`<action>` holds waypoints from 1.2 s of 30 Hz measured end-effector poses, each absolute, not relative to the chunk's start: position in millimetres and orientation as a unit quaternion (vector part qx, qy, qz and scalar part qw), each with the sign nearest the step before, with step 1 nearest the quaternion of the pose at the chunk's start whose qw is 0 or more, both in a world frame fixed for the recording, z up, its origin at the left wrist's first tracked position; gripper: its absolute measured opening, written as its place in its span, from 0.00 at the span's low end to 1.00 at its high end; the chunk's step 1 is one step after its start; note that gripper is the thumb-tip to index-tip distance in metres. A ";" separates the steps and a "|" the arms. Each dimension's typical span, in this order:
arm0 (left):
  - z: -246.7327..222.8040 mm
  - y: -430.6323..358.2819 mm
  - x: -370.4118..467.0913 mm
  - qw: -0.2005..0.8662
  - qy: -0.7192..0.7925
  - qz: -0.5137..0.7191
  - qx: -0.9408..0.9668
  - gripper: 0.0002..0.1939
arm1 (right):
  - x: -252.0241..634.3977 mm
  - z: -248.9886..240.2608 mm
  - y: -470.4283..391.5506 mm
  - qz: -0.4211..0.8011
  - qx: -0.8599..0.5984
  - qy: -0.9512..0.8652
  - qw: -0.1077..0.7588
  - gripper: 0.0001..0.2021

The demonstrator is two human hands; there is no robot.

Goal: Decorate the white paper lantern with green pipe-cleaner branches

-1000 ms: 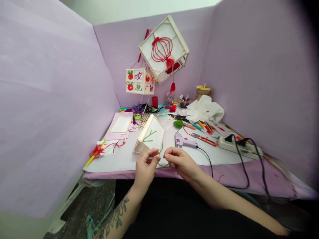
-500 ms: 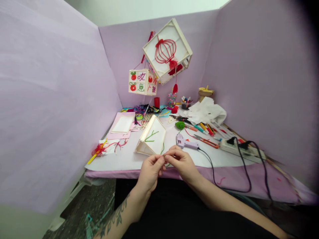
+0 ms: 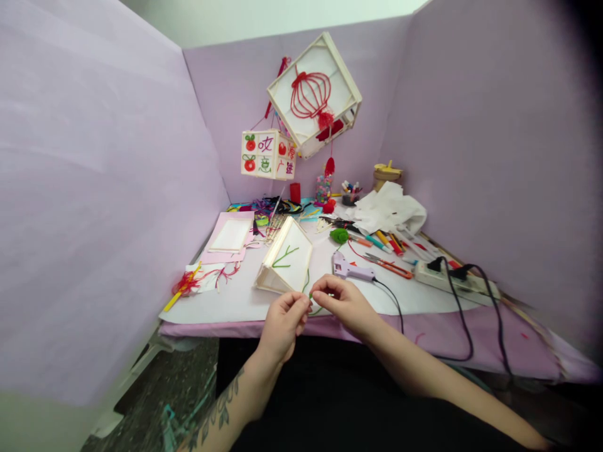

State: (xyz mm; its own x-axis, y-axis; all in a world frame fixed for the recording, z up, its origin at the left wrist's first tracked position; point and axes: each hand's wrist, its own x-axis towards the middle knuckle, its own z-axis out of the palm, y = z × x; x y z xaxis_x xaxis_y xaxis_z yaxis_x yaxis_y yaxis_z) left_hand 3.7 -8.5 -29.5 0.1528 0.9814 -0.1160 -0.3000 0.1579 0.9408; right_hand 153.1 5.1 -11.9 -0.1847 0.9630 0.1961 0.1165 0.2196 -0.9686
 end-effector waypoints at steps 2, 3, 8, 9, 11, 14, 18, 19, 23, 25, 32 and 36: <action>-31.2 -9.1 4.2 0.638 0.413 0.495 0.421 0.16 | 150.9 -12.3 5.4 0.460 -0.435 -0.616 0.469 0.07; -31.8 -9.3 3.6 0.636 0.415 0.490 0.429 0.16 | 150.2 -12.8 5.9 0.462 -0.434 -0.611 0.474 0.07; -31.0 -2.2 -17.2 0.454 0.473 0.580 0.484 0.16 | 161.2 -14.2 19.4 0.481 -0.430 -0.546 0.534 0.08; -30.6 1.2 -24.7 0.408 0.483 0.611 0.476 0.16 | 167.1 -13.9 23.8 0.486 -0.431 -0.524 0.550 0.08; -30.0 8.6 -39.3 0.392 0.500 0.628 0.449 0.18 | 181.2 -13.1 31.9 0.490 -0.431 -0.478 0.587 0.09; -30.7 18.2 -51.7 0.470 0.507 0.581 0.430 0.23 | 201.0 -12.7 37.2 0.490 -0.422 -0.427 0.632 0.09; -26.7 29.7 -44.3 0.571 0.474 0.566 0.358 0.26 | 213.0 -15.0 31.6 0.489 -0.419 -0.397 0.654 0.09; -23.2 33.3 -39.9 0.594 0.461 0.569 0.333 0.28 | 213.5 -15.7 29.8 0.490 -0.420 -0.394 0.654 0.09; -2.8 48.5 -20.0 0.644 0.452 0.596 0.162 0.32 | 211.6 -19.2 26.6 0.498 -0.422 -0.388 0.651 0.10; 6.9 55.1 -9.1 0.634 0.442 0.625 0.113 0.28 | 211.0 -21.8 27.1 0.495 -0.424 -0.391 0.650 0.09; 27.1 67.8 12.3 0.642 0.370 0.667 0.082 0.18 | 213.4 -21.9 41.5 0.346 -0.520 -0.574 0.530 0.10; 27.8 53.2 -0.3 0.621 0.328 0.707 0.083 0.17 | 202.2 -11.5 79.5 0.167 -0.588 -0.731 0.304 0.08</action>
State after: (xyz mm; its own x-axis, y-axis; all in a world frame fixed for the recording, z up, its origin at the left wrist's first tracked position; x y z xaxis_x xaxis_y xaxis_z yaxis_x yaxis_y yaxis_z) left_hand -0.3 53.2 27.8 -0.2152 0.9325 -0.2900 -0.8232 -0.0135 0.5676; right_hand 202.2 79.5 -11.5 -0.1241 0.9610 0.2472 0.7577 0.2527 -0.6018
